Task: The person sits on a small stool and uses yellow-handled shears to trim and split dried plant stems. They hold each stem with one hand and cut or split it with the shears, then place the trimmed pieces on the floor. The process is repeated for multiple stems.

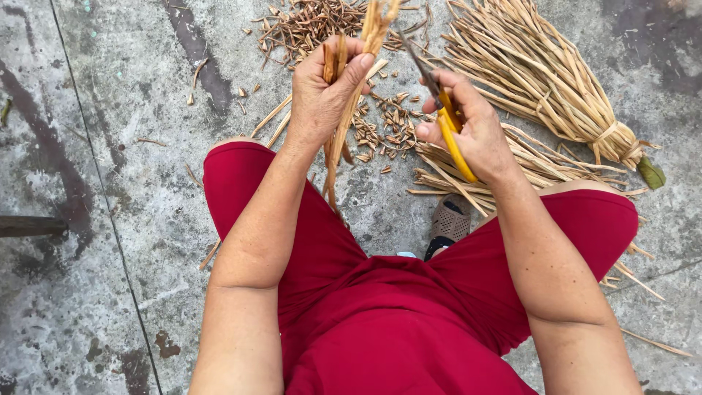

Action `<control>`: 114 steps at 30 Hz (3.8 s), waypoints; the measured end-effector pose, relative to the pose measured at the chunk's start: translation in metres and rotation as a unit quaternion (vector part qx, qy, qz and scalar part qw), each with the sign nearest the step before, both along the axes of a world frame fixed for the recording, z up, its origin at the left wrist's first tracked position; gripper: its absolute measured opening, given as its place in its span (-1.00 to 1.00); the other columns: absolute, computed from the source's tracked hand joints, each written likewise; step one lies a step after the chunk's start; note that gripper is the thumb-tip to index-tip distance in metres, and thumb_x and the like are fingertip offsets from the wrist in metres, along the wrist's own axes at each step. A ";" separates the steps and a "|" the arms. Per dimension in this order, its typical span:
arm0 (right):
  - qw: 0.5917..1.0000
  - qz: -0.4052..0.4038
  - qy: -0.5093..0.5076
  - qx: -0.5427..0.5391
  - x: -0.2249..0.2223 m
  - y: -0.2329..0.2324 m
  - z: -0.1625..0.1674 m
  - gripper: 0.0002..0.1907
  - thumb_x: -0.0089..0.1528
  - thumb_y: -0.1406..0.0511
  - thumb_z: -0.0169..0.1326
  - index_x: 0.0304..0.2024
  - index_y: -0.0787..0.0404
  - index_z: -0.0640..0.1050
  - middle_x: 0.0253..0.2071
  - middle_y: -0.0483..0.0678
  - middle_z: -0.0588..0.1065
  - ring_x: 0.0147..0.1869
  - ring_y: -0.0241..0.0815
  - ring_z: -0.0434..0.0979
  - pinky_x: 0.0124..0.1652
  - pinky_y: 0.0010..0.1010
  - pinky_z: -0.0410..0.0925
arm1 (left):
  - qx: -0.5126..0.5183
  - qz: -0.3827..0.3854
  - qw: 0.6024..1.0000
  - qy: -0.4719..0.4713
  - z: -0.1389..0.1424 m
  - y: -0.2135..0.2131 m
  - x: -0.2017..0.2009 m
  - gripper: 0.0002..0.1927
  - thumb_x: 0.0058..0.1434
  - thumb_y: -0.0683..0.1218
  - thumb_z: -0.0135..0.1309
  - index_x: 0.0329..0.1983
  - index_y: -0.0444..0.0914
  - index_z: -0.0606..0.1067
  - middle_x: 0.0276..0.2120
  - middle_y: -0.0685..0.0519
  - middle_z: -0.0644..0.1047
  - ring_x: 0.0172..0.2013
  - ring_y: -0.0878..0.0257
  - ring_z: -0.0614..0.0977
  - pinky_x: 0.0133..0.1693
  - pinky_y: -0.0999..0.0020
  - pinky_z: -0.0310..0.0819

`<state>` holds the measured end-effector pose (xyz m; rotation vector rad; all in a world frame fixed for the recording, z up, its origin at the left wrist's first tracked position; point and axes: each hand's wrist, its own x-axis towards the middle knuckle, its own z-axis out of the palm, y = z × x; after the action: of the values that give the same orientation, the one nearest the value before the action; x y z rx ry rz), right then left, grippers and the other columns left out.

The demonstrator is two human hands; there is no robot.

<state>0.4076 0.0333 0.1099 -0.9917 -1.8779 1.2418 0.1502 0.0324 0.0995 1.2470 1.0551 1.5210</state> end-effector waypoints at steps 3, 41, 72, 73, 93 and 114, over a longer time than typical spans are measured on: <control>0.997 -0.012 -0.054 0.059 0.000 -0.003 0.005 -0.23 0.19 0.16 0.41 0.35 0.24 0.39 0.00 -0.07 0.48 0.06 -0.28 0.51 0.07 -0.44 0.41 | 0.038 -0.012 0.999 0.033 0.004 -0.003 -0.001 -0.85 0.39 -0.14 0.24 -0.08 -0.32 0.58 -0.24 0.17 0.57 -0.31 0.45 0.62 -0.28 0.52 0.61; 0.963 -0.043 0.262 -0.048 -0.016 0.012 -0.001 -0.51 0.35 0.53 0.28 0.22 0.15 0.37 -0.08 -0.14 0.49 -0.01 -0.39 0.53 -0.02 -0.58 0.46 | -0.072 -0.083 0.990 0.084 0.000 -0.007 0.012 -0.79 0.49 0.05 -0.01 -0.01 -0.17 0.44 -0.25 0.15 0.63 -0.31 0.39 0.63 -0.28 0.46 0.56; 0.987 -0.052 0.114 0.098 -0.026 0.001 0.000 -0.29 0.35 0.29 0.40 0.39 0.12 0.25 0.10 -0.07 0.42 0.08 -0.30 0.46 0.04 -0.50 0.51 | -0.087 -0.102 0.983 -0.126 -0.018 -0.007 0.032 -0.78 0.36 -0.05 0.24 -0.03 -0.24 0.55 -0.35 0.14 0.59 -0.45 0.42 0.56 -0.40 0.53 0.49; 0.987 -0.042 0.080 0.130 -0.026 0.001 0.001 -0.24 0.32 0.25 0.40 0.42 0.13 0.24 0.17 -0.05 0.38 0.16 -0.26 0.45 0.09 -0.45 0.57 | -0.086 -0.093 0.982 -0.143 -0.018 -0.006 0.030 -0.78 0.35 -0.06 0.24 -0.03 -0.24 0.54 -0.33 0.12 0.62 -0.46 0.41 0.55 -0.40 0.54 0.48; 0.958 -0.109 -0.155 0.216 -0.051 -0.018 0.016 -0.27 0.13 -0.06 0.47 0.12 0.20 0.48 -0.41 -0.08 0.47 -0.36 -0.15 0.53 -0.33 -0.30 0.39 | -0.082 -0.028 0.979 -0.185 -0.022 -0.002 0.019 -0.79 0.35 -0.07 0.24 -0.07 -0.26 0.53 -0.40 0.13 0.58 -0.47 0.39 0.61 -0.44 0.49 0.51; 0.959 -0.095 -0.154 0.217 -0.050 -0.011 0.016 -0.24 0.10 -0.06 0.48 0.10 0.20 0.42 -0.38 -0.07 0.46 -0.35 -0.15 0.54 -0.34 -0.28 0.39 | -0.047 -0.048 0.991 -0.112 -0.018 -0.003 0.020 -0.81 0.41 -0.06 0.19 -0.09 -0.27 0.51 -0.40 0.13 0.57 -0.44 0.42 0.60 -0.41 0.52 0.50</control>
<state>0.3573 0.0225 0.1264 -1.1291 -2.1087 0.5475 0.1700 0.0293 0.0817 1.0204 0.8980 1.4811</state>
